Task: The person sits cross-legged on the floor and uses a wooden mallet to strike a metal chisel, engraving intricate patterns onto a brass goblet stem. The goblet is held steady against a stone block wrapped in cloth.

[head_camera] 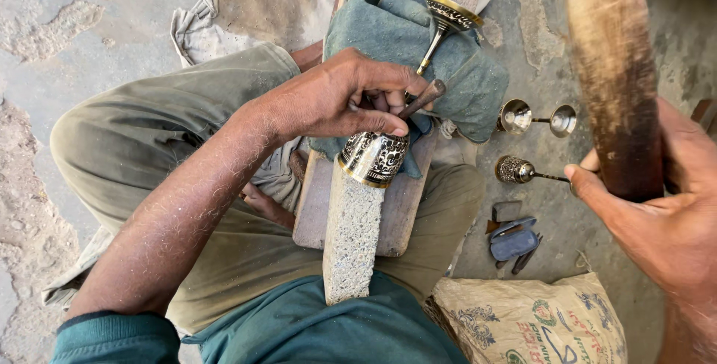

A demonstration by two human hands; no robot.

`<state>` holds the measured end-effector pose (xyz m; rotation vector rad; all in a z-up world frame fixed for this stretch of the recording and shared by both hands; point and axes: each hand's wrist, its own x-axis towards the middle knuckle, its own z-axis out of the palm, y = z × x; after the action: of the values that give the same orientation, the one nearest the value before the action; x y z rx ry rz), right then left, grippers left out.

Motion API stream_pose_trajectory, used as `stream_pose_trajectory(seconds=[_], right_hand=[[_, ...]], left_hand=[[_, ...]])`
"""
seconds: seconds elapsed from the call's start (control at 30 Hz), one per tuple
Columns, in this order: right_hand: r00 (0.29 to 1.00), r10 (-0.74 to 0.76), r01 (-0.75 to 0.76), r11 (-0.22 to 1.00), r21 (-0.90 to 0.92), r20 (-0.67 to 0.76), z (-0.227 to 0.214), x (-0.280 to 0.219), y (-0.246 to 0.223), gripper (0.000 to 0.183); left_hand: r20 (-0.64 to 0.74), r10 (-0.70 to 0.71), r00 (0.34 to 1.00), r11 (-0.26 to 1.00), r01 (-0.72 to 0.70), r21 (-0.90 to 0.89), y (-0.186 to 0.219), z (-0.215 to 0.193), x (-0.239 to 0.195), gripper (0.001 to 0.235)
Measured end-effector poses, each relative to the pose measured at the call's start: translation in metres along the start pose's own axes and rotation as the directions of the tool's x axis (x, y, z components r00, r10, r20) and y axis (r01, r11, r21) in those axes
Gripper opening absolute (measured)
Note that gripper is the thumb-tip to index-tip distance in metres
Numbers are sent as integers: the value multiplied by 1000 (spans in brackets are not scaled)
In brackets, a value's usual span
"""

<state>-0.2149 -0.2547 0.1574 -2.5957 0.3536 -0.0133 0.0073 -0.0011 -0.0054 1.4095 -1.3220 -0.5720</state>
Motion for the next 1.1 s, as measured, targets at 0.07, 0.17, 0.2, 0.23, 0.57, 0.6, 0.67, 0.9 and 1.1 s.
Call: stream_pose_trajectory(seconds=[0.07,0.17,0.2,0.23,0.57,0.6,0.67,0.9,1.1], right_hand=[[988,-145,152,979,-135,54,-2,11,-17,43],[992,-123,123,992,4,-26,-1,25,-23,35],[996,-55,64,989,132,-72,2,28,-22,29],[994,18,11,965,261,-109,3,31,-20,25],[1000,-5,4,996,-84,-13,6,34,-12,32],[995,34,-28,998,62,-93,21,23,-7,29],[991,-8,57,923,381,-130,65,-1,7,25],[946,122,197,523,829,-301,211,-58,40,40],[930,186,195,480,856,-316,224,-70,36,32]], left_hand=[[-14,29,999,999,-30,-21,-2,1,-3,29],[-59,-18,998,1000,18,-8,-2,4,-5,27],[-81,-52,995,999,52,0,-2,6,-6,28],[-103,-43,994,999,43,2,-2,7,-7,30],[-393,-35,919,985,-35,-169,6,17,-26,28],[-477,-77,876,957,-70,-282,9,21,-37,25],[-519,-166,839,982,91,-168,13,25,-58,25],[-500,-186,846,922,326,209,49,56,-94,33],[-530,-163,832,880,366,304,72,83,-95,33]])
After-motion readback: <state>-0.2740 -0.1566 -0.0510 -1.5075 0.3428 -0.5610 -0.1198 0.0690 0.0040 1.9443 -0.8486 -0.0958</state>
